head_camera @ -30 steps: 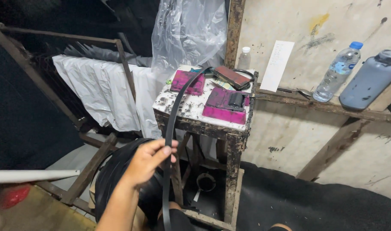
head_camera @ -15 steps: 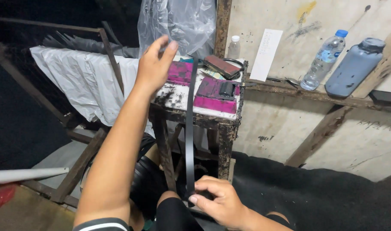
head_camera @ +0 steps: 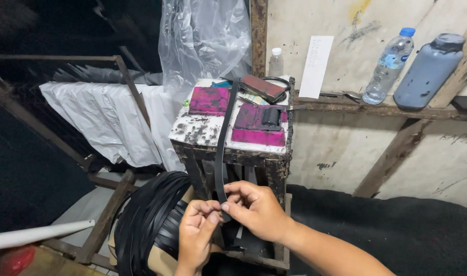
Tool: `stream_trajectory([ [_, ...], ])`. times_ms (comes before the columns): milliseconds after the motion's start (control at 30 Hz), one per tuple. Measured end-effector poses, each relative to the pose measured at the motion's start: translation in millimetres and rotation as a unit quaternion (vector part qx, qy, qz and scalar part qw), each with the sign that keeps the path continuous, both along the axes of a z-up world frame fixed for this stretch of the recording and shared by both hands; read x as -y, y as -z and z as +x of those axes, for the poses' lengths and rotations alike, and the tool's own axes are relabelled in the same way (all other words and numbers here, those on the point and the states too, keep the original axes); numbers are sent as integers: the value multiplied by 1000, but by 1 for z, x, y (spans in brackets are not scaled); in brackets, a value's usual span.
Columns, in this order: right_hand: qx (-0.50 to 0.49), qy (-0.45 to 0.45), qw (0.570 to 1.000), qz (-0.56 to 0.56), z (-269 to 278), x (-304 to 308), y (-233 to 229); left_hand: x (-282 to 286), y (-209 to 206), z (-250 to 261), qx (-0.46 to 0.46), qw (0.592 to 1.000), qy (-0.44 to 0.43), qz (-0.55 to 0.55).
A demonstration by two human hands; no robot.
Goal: Sanding the edges of long leather strips using a hand-held sanding block to smooth the finish.
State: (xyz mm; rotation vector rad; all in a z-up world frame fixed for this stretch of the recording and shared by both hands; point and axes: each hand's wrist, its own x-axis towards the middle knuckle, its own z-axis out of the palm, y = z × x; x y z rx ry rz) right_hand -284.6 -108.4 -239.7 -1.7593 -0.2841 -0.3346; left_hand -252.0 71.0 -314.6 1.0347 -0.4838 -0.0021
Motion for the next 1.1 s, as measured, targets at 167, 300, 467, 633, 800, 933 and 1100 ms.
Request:
stream_trajectory([
  [167, 73, 6, 984, -161, -8, 7, -33, -2, -6, 3, -17, 999, 32, -12],
  [300, 316, 82, 891, -315, -8, 33, -98, -13, -8, 8, -41, 998, 36, 19],
  [467, 250, 254, 851, -385, 84, 134, -138, -21, -18, 13, -53, 997, 24, -49],
  [633, -41, 234, 850, -470, 141, 181, -149, -22, -28, 9, -54, 997, 18, -54],
  [800, -192, 207, 869, -405, 140, 167, -158, -29, -48, 7, -55, 995, -5, 78],
  [933, -173, 213, 876, -396, 152, 173, -151, -35, -82, 1, 22, 891, -259, 373],
  [1100, -162, 231, 867, -410, 165, 181, -143, -35, -95, -1, 309, 799, -405, 321],
])
